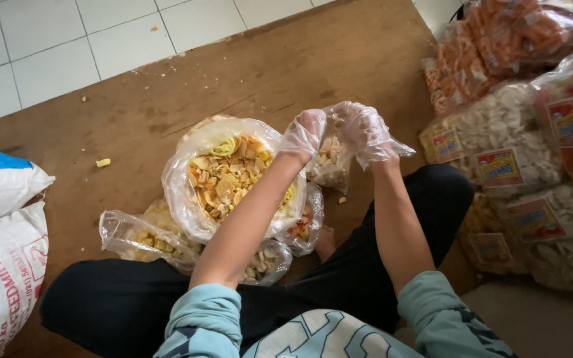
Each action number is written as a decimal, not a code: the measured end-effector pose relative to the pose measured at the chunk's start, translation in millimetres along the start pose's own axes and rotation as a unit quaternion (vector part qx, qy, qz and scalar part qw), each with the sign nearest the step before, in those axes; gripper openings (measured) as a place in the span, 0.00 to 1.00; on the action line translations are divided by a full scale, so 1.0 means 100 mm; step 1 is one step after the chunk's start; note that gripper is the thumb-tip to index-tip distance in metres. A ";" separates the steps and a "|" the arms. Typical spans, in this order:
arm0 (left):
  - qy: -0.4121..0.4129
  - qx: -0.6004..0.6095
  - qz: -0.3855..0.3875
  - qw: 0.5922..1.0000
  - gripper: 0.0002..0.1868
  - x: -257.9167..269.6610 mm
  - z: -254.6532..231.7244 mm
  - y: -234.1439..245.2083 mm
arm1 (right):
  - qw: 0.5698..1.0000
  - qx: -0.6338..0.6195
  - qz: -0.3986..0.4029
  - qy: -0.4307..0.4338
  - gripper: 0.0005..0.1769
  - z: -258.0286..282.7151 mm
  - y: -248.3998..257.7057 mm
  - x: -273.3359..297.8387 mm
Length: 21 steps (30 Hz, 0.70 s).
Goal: The person sits on the floor and uses gloved hands to sort and mix various snack items inside a large clear plastic bag. They repeatedly lift and turn the contents to distribute them evenly.
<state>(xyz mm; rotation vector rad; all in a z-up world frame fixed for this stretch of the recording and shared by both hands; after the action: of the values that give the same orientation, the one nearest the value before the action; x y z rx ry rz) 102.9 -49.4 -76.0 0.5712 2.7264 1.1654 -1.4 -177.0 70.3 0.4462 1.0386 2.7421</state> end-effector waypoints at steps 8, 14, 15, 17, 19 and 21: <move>-0.034 -0.115 0.020 0.993 0.14 1.11 -0.08 1.10 | 0.963 -0.235 0.130 0.037 0.11 0.52 -0.40 0.48; -0.114 -0.488 0.089 0.861 0.13 1.45 1.63 0.70 | 0.869 -0.391 0.299 0.052 0.04 0.57 -1.27 0.42; -0.106 -0.489 0.086 0.861 0.13 1.63 1.56 0.86 | 0.867 -0.389 0.306 0.055 0.04 0.41 -1.52 0.23; -0.126 -0.590 0.179 0.777 0.17 2.04 1.44 1.05 | 0.277 -0.630 0.708 -0.159 0.15 0.31 -2.06 0.30; -0.076 -0.482 0.121 0.865 0.14 2.13 1.81 0.96 | 0.047 -0.655 0.664 -0.358 0.05 0.95 -1.82 0.99; -0.028 -0.362 0.058 0.930 0.11 2.24 2.17 0.84 | -0.182 -0.621 0.552 -0.526 0.22 1.26 -1.75 1.31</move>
<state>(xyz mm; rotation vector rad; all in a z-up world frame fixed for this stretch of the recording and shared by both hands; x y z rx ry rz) -23.4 235.8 -158.4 0.6303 1.9966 1.9850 -71.8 65.1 70.9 -1.6231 2.0832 -0.0499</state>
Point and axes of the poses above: each hand's wrist, its own x-axis away from the middle knuckle, its own y-axis out of the back of the hand, z = x × y, the point moved 5 cm from there along -x, towards the middle knuckle, and after that the axes turned 1 degree about x, right-handed, at the moved point
